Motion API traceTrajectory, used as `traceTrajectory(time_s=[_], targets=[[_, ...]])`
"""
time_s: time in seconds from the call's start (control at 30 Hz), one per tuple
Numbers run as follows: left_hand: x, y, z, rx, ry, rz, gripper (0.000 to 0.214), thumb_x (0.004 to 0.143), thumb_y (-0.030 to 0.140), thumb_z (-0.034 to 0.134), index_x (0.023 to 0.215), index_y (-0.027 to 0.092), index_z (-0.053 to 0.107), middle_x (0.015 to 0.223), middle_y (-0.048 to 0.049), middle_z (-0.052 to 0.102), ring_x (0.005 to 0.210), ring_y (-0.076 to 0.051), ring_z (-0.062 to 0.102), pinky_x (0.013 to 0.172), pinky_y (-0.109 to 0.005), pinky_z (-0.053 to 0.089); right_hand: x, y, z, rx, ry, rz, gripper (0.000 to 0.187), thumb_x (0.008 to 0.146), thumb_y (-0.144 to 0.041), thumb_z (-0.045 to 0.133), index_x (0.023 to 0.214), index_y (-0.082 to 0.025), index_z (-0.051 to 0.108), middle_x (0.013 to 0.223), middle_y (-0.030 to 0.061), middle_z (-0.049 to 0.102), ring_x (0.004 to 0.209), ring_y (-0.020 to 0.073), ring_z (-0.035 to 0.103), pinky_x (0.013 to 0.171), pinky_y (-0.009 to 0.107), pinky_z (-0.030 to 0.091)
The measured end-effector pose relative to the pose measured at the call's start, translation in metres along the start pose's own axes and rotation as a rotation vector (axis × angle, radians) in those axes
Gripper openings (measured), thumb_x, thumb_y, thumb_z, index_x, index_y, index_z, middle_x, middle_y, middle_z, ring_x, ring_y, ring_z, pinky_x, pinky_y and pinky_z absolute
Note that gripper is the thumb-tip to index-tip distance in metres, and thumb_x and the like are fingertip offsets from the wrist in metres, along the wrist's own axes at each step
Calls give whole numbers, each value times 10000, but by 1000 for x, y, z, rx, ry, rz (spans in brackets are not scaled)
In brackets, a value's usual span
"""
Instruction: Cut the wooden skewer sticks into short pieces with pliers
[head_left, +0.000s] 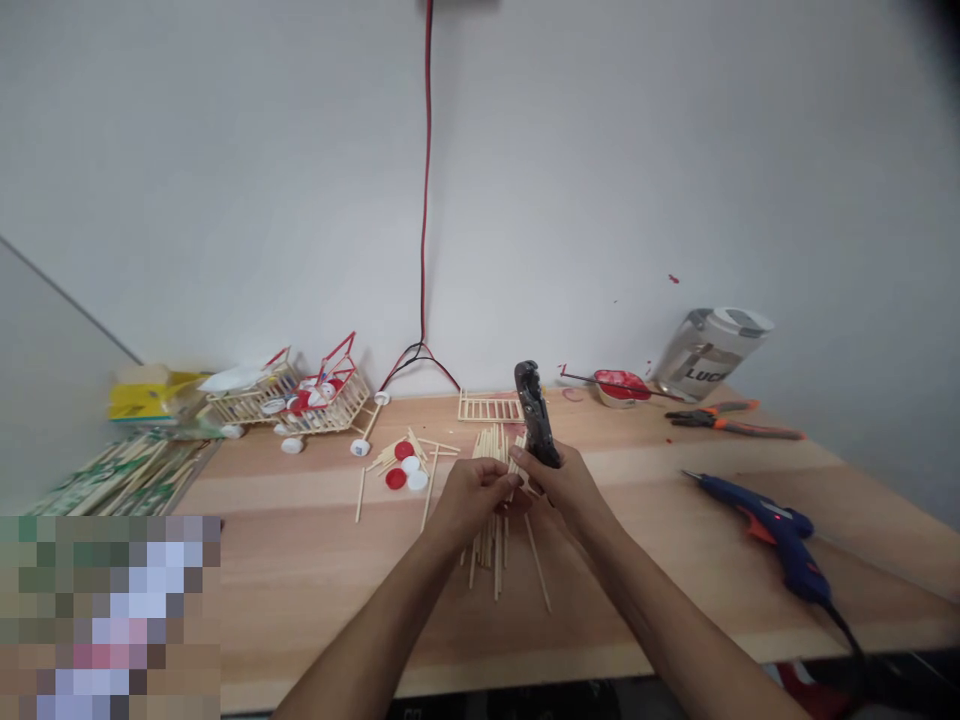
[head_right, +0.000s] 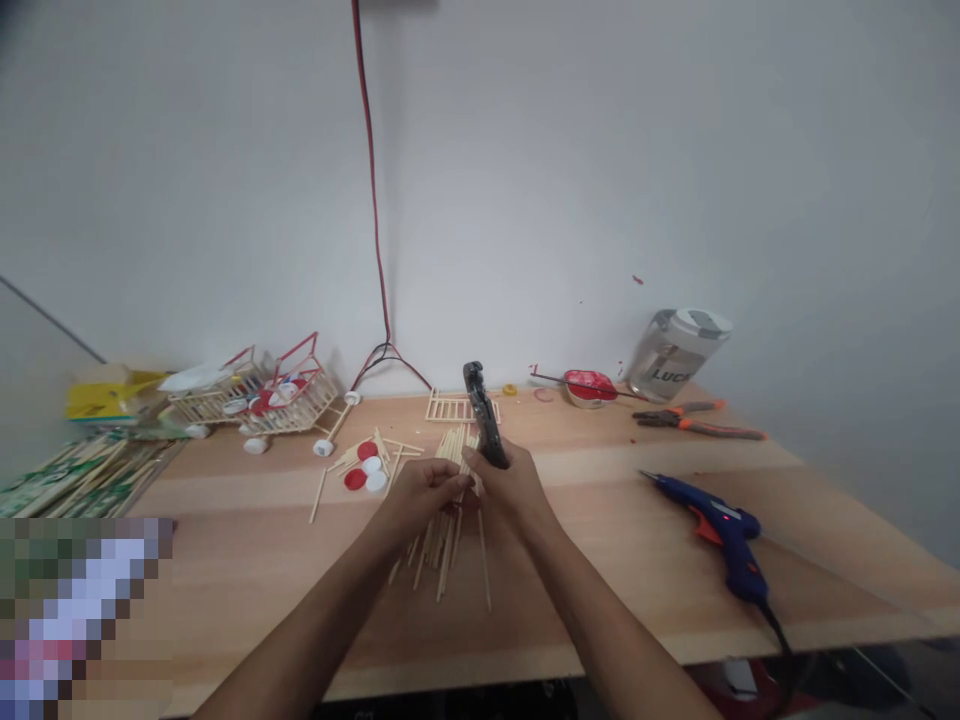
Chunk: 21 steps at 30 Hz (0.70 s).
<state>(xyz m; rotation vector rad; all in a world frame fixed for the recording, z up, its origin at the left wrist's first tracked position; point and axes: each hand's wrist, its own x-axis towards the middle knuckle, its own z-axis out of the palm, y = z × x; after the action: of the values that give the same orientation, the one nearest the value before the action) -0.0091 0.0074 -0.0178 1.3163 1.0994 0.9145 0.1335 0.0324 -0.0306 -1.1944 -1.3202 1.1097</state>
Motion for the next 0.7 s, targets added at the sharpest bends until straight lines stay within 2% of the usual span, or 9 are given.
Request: traceTrajectory(time_s=[0.17, 0.3, 0.47, 0.7], targets=[[3, -2, 0, 3, 42, 88, 232, 778, 329, 585, 756, 123, 688, 739, -63, 709, 693, -154, 653, 626, -227, 474, -2, 1, 2, 37, -54, 2, 407, 645, -539, 698, 620, -177, 516, 497, -25, 498, 460, 117, 456, 430, 234, 350], [4, -3, 1, 7, 40, 82, 264, 790, 357, 568, 759, 128, 696, 710, -56, 703, 654, -160, 643, 582, -232, 466, -1, 9, 2, 7, -37, -20, 411, 659, -533, 690, 596, -175, 498, 502, -32, 461, 469, 108, 427, 427, 229, 345], [4, -4, 1, 23, 26, 89, 268, 782, 369, 575, 728, 134, 691, 687, -51, 692, 641, -167, 629, 611, -251, 465, -1, 15, 1, 5, -39, -14, 414, 672, -553, 666, 602, -176, 509, 512, -31, 464, 476, 114, 435, 444, 244, 365], [4, -8, -11, 81, -3, 135, 273, 770, 376, 595, 697, 131, 691, 654, -29, 671, 611, -146, 586, 600, -228, 418, -6, 7, 8, -7, -5, 24, 391, 656, -527, 685, 586, -196, 491, 440, -54, 418, 408, 98, 369, 401, 236, 297]])
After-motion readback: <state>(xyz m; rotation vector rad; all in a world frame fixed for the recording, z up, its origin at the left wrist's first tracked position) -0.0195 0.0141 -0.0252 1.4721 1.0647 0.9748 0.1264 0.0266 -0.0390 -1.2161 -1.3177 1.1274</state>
